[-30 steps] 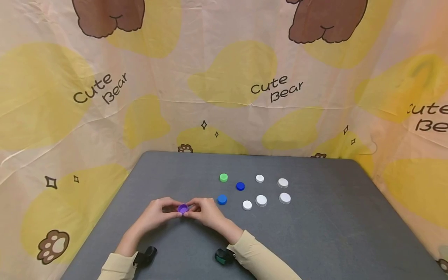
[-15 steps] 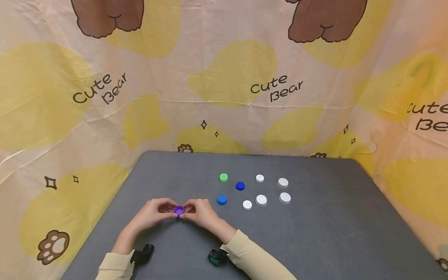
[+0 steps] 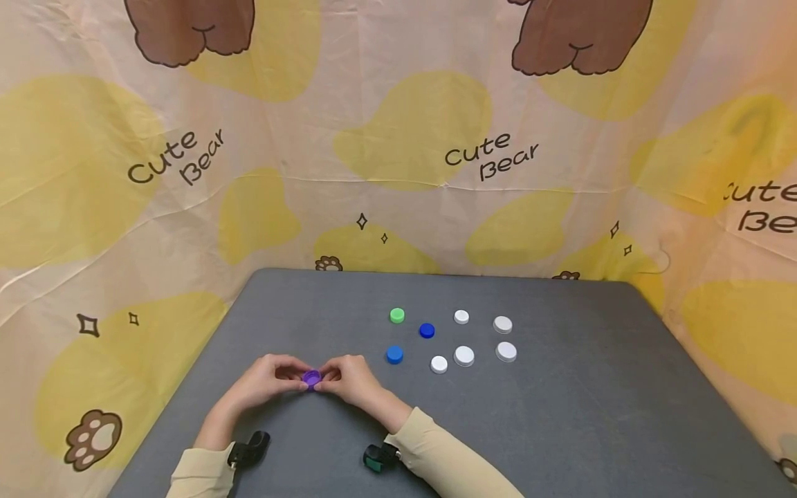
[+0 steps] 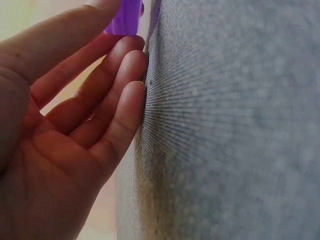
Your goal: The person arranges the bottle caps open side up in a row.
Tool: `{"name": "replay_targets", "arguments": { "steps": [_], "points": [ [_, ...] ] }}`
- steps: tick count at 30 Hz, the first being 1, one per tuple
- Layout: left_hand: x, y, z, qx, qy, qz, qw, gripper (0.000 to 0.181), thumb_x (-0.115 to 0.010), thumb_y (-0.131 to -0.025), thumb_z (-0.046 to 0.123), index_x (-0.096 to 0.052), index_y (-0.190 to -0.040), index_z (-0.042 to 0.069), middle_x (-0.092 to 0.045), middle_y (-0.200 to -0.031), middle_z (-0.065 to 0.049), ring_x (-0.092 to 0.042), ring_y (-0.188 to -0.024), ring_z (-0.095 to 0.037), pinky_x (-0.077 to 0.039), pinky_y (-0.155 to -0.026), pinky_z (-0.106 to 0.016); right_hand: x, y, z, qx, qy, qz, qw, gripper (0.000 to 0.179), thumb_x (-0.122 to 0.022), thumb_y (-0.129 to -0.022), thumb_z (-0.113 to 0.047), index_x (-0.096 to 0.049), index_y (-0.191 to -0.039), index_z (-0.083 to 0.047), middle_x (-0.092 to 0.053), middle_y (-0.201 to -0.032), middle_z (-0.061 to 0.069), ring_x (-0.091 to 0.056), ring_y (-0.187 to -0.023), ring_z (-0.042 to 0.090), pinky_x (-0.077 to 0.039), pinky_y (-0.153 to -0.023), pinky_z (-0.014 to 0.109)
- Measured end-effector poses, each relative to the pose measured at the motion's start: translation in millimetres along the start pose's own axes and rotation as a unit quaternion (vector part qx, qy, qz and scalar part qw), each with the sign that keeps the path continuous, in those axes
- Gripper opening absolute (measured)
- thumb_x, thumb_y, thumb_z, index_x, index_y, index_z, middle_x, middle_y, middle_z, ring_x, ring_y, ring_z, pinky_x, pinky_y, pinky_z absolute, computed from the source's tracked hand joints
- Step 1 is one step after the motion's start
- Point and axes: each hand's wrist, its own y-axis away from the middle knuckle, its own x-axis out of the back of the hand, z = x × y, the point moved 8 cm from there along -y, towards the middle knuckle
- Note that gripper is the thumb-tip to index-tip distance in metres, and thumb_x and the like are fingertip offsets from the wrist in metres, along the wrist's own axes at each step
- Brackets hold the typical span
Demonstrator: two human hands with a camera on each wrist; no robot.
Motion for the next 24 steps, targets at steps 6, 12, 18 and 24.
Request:
{"name": "replay_targets", "arguments": {
  "steps": [6, 12, 18, 24],
  "points": [
    [2.7, 3.7, -2.1, 0.004, -0.003, -0.010, 0.9999, 0.026, -0.073, -0.083, 0.019, -0.070, -0.105, 0.005, -0.072, -0.091, -0.006, -0.064, -0.079, -0.005, -0.050, -0.069, -0.021, -3.6, -0.9, -1.6, 0.004, 0.011, -0.010, 0.9999, 0.023, -0.077, -0.080, -0.027, -0.075, -0.095, -0.010, -0.069, -0.073, -0.007, -0.050, -0.059, -0.010, -0.041, -0.055, 0.009],
    [3.1, 6.5, 6.0, 0.006, -0.017, -0.016, 0.9997, 0.026, -0.072, -0.083, 0.012, -0.069, -0.106, -0.001, -0.070, -0.092, -0.013, -0.065, -0.079, -0.009, -0.050, -0.069, -0.021, -6.2, -1.6, -1.1, -0.006, 0.010, -0.028, 0.9995, 0.024, -0.076, -0.080, -0.027, -0.075, -0.098, -0.011, -0.070, -0.074, -0.008, -0.051, -0.060, -0.010, -0.042, -0.057, 0.010],
    [3.0, 7.4, 5.8, 0.008, -0.019, -0.026, 0.9994, 0.027, -0.072, -0.083, 0.009, -0.068, -0.107, -0.002, -0.070, -0.093, -0.015, -0.065, -0.080, -0.012, -0.050, -0.069, -0.021, -8.5, -2.3, 0.0, -0.012, 0.014, -0.038, 0.9991, 0.024, -0.076, -0.081, -0.028, -0.075, -0.098, -0.012, -0.069, -0.074, -0.010, -0.049, -0.060, -0.009, -0.041, -0.058, 0.011],
    [3.0, 7.8, -0.4, 0.009, 0.015, -0.040, 0.9991, 0.032, -0.075, -0.081, 0.015, -0.068, -0.109, 0.001, -0.071, -0.094, -0.011, -0.066, -0.081, -0.008, -0.051, -0.071, -0.020, -9.4, -2.3, -0.4, -0.009, 0.018, -0.041, 0.9990, 0.024, -0.076, -0.081, -0.028, -0.075, -0.099, -0.012, -0.069, -0.075, -0.011, -0.047, -0.060, -0.009, -0.041, -0.058, 0.011]
  ]
}}
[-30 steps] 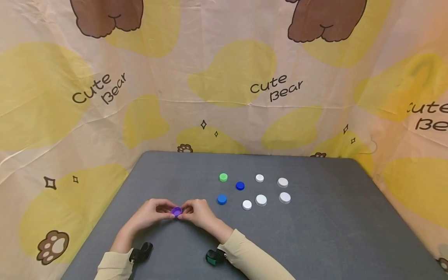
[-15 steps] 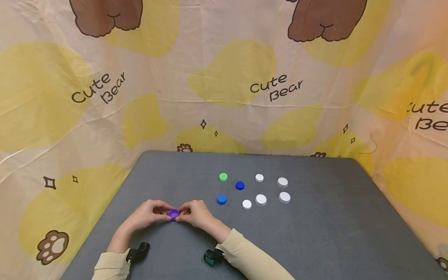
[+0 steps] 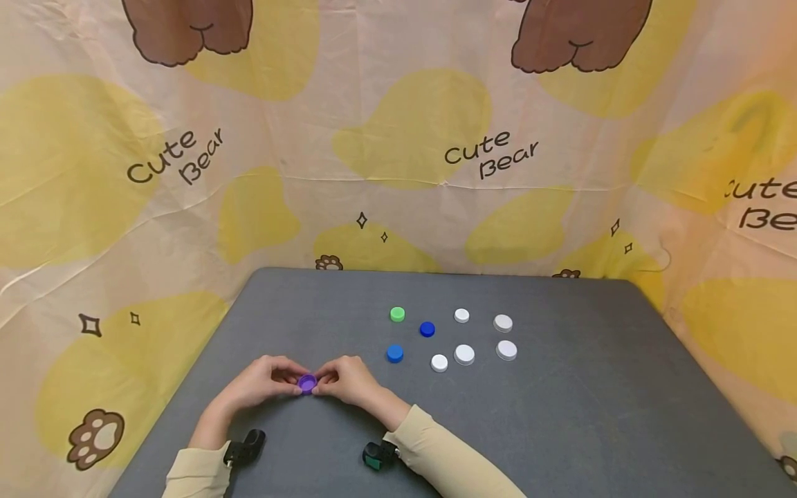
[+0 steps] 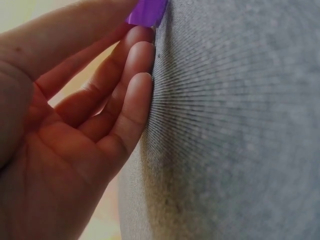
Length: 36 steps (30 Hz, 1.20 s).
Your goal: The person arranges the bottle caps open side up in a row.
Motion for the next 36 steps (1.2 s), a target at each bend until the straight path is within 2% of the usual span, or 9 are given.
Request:
{"name": "replay_targets", "arguments": {
  "steps": [3, 15, 19, 26, 30, 36],
  "points": [
    [0.1, 0.0, -0.2, -0.003, 0.011, -0.003, 0.9999, 0.033, -0.075, -0.081, 0.017, -0.068, -0.109, 0.001, -0.071, -0.094, -0.012, -0.066, -0.080, -0.008, -0.051, -0.070, -0.020, 0.3, -0.1, -0.2, 0.001, 0.001, -0.001, 1.0000, 0.024, -0.076, -0.080, -0.028, -0.075, -0.099, -0.012, -0.069, -0.075, -0.011, -0.047, -0.060, -0.009, -0.040, -0.058, 0.011],
    [1.6, -2.2, -6.4, 0.012, -0.009, -0.011, 0.9998, 0.030, -0.073, -0.083, 0.022, -0.070, -0.109, 0.006, -0.071, -0.099, -0.008, -0.065, -0.084, -0.006, -0.050, -0.072, -0.020, 0.9, -0.3, -0.9, 0.012, 0.005, -0.003, 0.9999, 0.025, -0.077, -0.079, -0.029, -0.075, -0.098, -0.012, -0.070, -0.075, -0.012, -0.050, -0.062, -0.011, -0.041, -0.059, 0.009],
    [3.2, -6.1, -6.1, 0.020, -0.026, 0.001, 0.9995, 0.030, -0.071, -0.085, 0.026, -0.070, -0.108, 0.007, -0.071, -0.097, -0.005, -0.064, -0.084, -0.006, -0.049, -0.073, -0.021, 2.9, 0.4, 0.0, 0.012, -0.006, -0.007, 0.9999, 0.026, -0.077, -0.080, -0.030, -0.075, -0.098, -0.012, -0.071, -0.076, -0.011, -0.053, -0.064, -0.012, -0.042, -0.060, 0.009],
    [3.3, -22.7, 5.6, 0.016, -0.067, 0.047, 0.9965, 0.035, -0.075, -0.081, 0.030, -0.070, -0.106, 0.006, -0.071, -0.097, -0.006, -0.064, -0.083, -0.007, -0.050, -0.073, -0.021, 15.3, 4.1, 7.7, 0.002, -0.035, -0.002, 0.9994, 0.028, -0.076, -0.081, -0.029, -0.073, -0.101, -0.010, -0.073, -0.083, -0.007, -0.059, -0.069, -0.008, -0.046, -0.063, 0.011],
    [-0.3, -33.2, 14.5, 0.013, -0.072, 0.055, 0.9958, 0.033, -0.076, -0.081, 0.028, -0.070, -0.106, 0.007, -0.071, -0.097, -0.006, -0.064, -0.083, -0.010, -0.050, -0.073, -0.022, 28.2, 8.0, 14.5, -0.001, -0.046, 0.016, 0.9988, 0.027, -0.076, -0.081, -0.027, -0.073, -0.101, -0.009, -0.072, -0.083, -0.004, -0.060, -0.069, -0.005, -0.047, -0.062, 0.012],
    [-10.0, -49.1, 25.7, 0.009, -0.066, 0.050, 0.9966, 0.032, -0.075, -0.081, 0.025, -0.069, -0.106, 0.007, -0.070, -0.098, -0.007, -0.065, -0.083, -0.013, -0.051, -0.071, -0.023, 49.7, 14.1, 27.6, -0.016, -0.065, 0.047, 0.9966, 0.027, -0.076, -0.080, -0.025, -0.072, -0.101, -0.007, -0.072, -0.084, -0.002, -0.063, -0.070, -0.003, -0.048, -0.061, 0.013]
  ]
}}
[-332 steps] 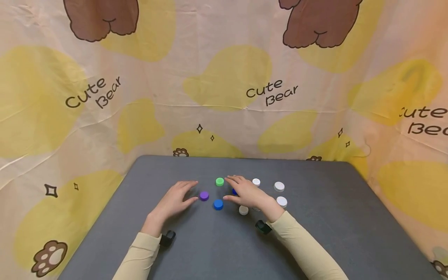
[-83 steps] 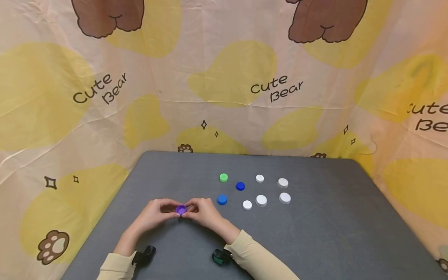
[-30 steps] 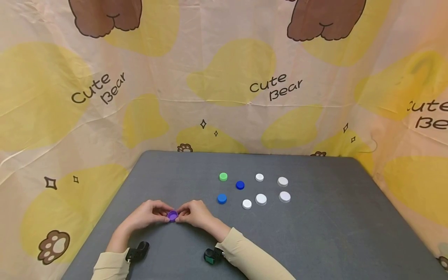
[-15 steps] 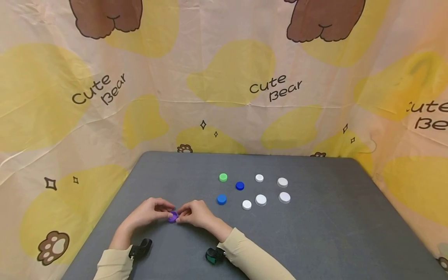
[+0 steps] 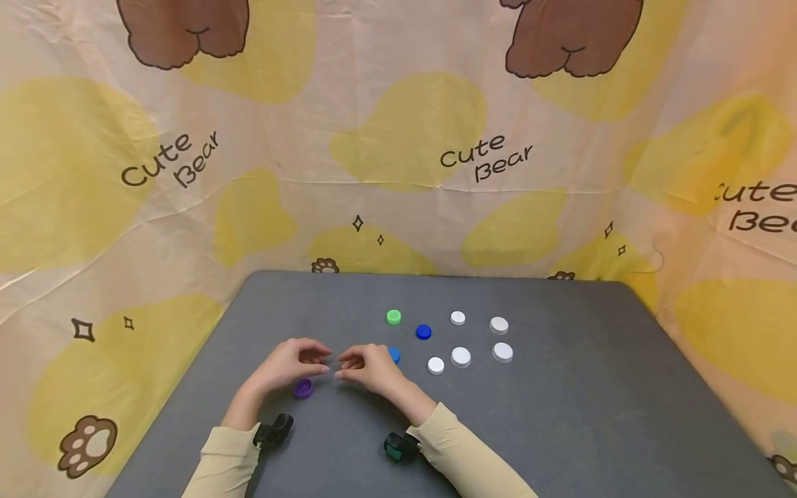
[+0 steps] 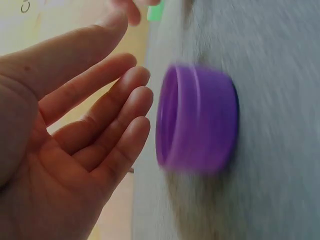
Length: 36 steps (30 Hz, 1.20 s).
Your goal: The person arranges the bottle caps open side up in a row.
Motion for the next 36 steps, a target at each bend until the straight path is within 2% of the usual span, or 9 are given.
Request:
{"name": "replay_targets", "arguments": {
  "steps": [12, 21, 29, 36],
  "points": [
    [-21.8, -25.3, 21.7, -0.023, -0.002, 0.005, 0.9997, 0.030, -0.076, -0.080, 0.027, -0.071, -0.103, 0.008, -0.071, -0.091, -0.003, -0.064, -0.078, -0.010, -0.049, -0.070, -0.023, 43.0, 8.4, 22.0, -0.031, -0.012, 0.052, 0.9981, 0.030, -0.078, -0.078, -0.021, -0.072, -0.102, -0.006, -0.073, -0.087, 0.002, -0.067, -0.073, 0.006, -0.051, -0.062, 0.017],
    [-36.8, -38.3, 30.4, -0.007, 0.015, 0.009, 0.9998, 0.027, -0.076, -0.080, 0.023, -0.071, -0.102, 0.008, -0.070, -0.090, -0.001, -0.063, -0.078, -0.011, -0.048, -0.069, -0.025, 72.0, 15.3, 33.4, -0.028, -0.015, 0.086, 0.9958, 0.030, -0.079, -0.077, -0.017, -0.071, -0.101, -0.002, -0.073, -0.089, 0.008, -0.071, -0.078, 0.016, -0.053, -0.065, 0.019],
    [-49.0, -50.2, 39.0, 0.000, 0.031, 0.017, 0.9994, 0.026, -0.076, -0.080, 0.022, -0.071, -0.102, 0.009, -0.069, -0.088, 0.000, -0.062, -0.077, -0.012, -0.049, -0.068, -0.027, 85.8, 19.8, 47.3, -0.043, -0.001, 0.097, 0.9944, 0.031, -0.080, -0.076, -0.017, -0.071, -0.101, -0.002, -0.073, -0.087, 0.007, -0.070, -0.078, 0.016, -0.052, -0.065, 0.019],
    [-61.9, -61.1, 43.9, -0.010, 0.035, 0.013, 0.9993, 0.027, -0.077, -0.079, 0.023, -0.071, -0.101, 0.007, -0.069, -0.087, -0.002, -0.060, -0.074, -0.010, -0.048, -0.065, -0.024, 88.9, 20.0, 56.7, -0.051, 0.018, 0.099, 0.9936, 0.030, -0.080, -0.076, -0.018, -0.072, -0.101, -0.004, -0.073, -0.089, 0.007, -0.069, -0.078, 0.016, -0.052, -0.065, 0.020]
  ]
}}
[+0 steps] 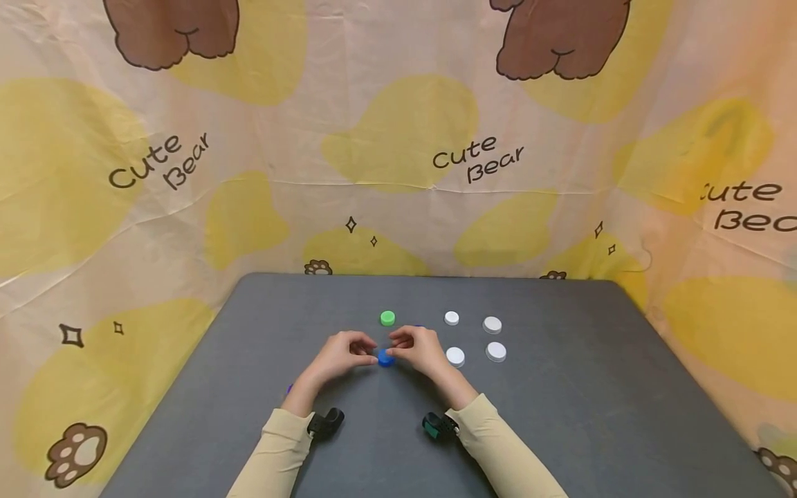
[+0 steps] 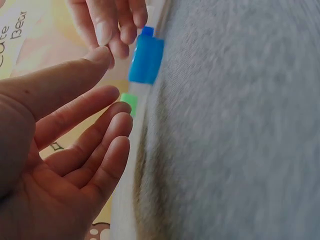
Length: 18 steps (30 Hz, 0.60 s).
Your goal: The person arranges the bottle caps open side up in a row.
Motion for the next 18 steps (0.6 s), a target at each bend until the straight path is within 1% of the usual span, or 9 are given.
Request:
{"name": "replay_targets", "arguments": {
  "steps": [4, 9, 13, 18],
  "points": [
    [-5.9, -2.7, 2.1, 0.000, 0.004, 0.001, 1.0000, 0.026, -0.078, -0.079, 0.021, -0.071, -0.099, 0.006, -0.069, -0.088, -0.004, -0.060, -0.074, -0.010, -0.048, -0.063, -0.025, -0.8, -0.5, 4.8, -0.006, 0.002, -0.008, 0.9999, 0.030, -0.080, -0.076, -0.017, -0.071, -0.101, -0.004, -0.073, -0.090, 0.007, -0.069, -0.078, 0.015, -0.052, -0.065, 0.020],
    [-9.9, -2.9, 1.8, 0.003, 0.008, 0.002, 1.0000, 0.025, -0.078, -0.079, 0.019, -0.071, -0.099, 0.006, -0.070, -0.090, -0.007, -0.061, -0.075, -0.011, -0.048, -0.063, -0.026, -3.7, -0.2, 5.0, 0.000, 0.005, -0.018, 0.9998, 0.029, -0.081, -0.075, -0.016, -0.071, -0.099, -0.003, -0.073, -0.088, 0.008, -0.068, -0.077, 0.016, -0.052, -0.065, 0.019],
    [-13.5, -4.4, -0.6, 0.008, 0.004, 0.002, 1.0000, 0.025, -0.078, -0.077, 0.018, -0.071, -0.099, 0.007, -0.069, -0.089, -0.005, -0.062, -0.073, -0.010, -0.048, -0.062, -0.024, -6.9, -0.4, 5.0, 0.010, 0.008, -0.027, 0.9995, 0.030, -0.082, -0.073, -0.014, -0.071, -0.099, -0.002, -0.073, -0.087, 0.008, -0.069, -0.076, 0.015, -0.051, -0.065, 0.018],
    [-15.5, -6.9, -1.2, 0.008, -0.006, 0.007, 0.9999, 0.025, -0.080, -0.076, 0.017, -0.071, -0.097, 0.008, -0.067, -0.088, -0.004, -0.060, -0.072, -0.008, -0.046, -0.061, -0.024, -9.1, -1.0, 6.4, 0.013, 0.009, -0.033, 0.9993, 0.031, -0.082, -0.073, -0.015, -0.071, -0.099, -0.001, -0.073, -0.087, 0.009, -0.069, -0.076, 0.015, -0.051, -0.066, 0.019]
  ]
}}
